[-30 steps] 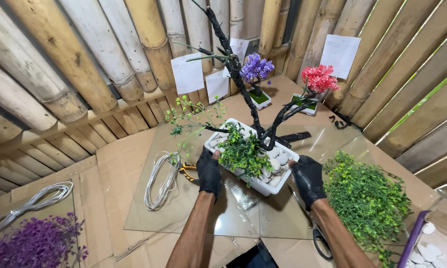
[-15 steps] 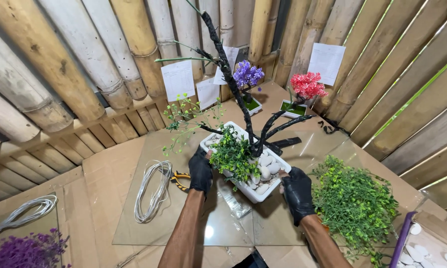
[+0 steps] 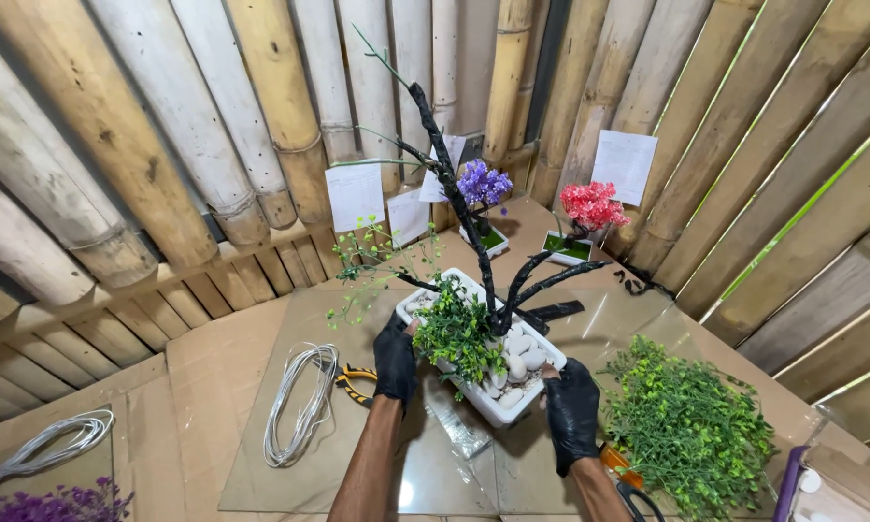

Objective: The person arranges artificial green foliage and small branches into a white rectangular planter containing a black tree structure. They use scissors to trim the stems and wire cutters to cut wire, then insert the pieces into the planter and adjust them by hand.

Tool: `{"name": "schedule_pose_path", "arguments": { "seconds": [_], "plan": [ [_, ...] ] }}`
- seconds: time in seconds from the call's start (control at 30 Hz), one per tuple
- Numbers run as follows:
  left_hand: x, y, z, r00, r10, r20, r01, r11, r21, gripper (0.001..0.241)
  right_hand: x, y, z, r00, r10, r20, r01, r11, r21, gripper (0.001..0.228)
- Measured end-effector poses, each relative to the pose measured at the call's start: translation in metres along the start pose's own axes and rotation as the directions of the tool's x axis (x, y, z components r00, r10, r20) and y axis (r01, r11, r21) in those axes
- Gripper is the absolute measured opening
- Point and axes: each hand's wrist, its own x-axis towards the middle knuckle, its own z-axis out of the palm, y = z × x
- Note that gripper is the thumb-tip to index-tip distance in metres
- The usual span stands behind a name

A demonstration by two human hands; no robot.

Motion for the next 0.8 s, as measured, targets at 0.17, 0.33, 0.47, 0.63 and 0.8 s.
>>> {"name": "schedule_pose_path", "arguments": {
  "seconds": [0.17, 0.33, 0.47, 0.63, 0.8],
  "plan": [
    [-0.009, 0.014, 0.005, 0.999, -0.029, -0.028, 0.033, 0.99, 0.136, 0.042, -0.002, -0.002, 0.002, 0.997, 0.078, -0.013, -0.078, 0.996, 0.045, 0.019],
    [-0.005, 0.014, 0.002, 1.0, -0.004, -0.013, 0.006, 0.981, 0.195, 0.042, -0.006, -0.011, 0.0, 0.991, 0.135, -0.005, -0.134, 0.988, 0.071, 0.018],
    [-0.013, 0.023, 0.005, 1.0, -0.013, -0.013, 0.015, 0.978, 0.21, 0.042, -0.01, -0.029, -0.005, 0.971, 0.238, 0.013, -0.238, 0.961, 0.143, 0.018],
    [-0.02, 0.023, 0.008, 0.999, -0.009, -0.044, 0.018, 0.982, 0.189, 0.044, -0.006, -0.01, 0.0, 0.983, 0.186, 0.008, -0.186, 0.975, 0.124, 0.016],
    [-0.014, 0.015, 0.004, 0.999, 0.018, -0.029, -0.012, 0.979, 0.206, 0.045, -0.006, -0.014, -0.003, 0.981, 0.191, 0.02, -0.192, 0.98, 0.049, 0.018]
  ]
}}
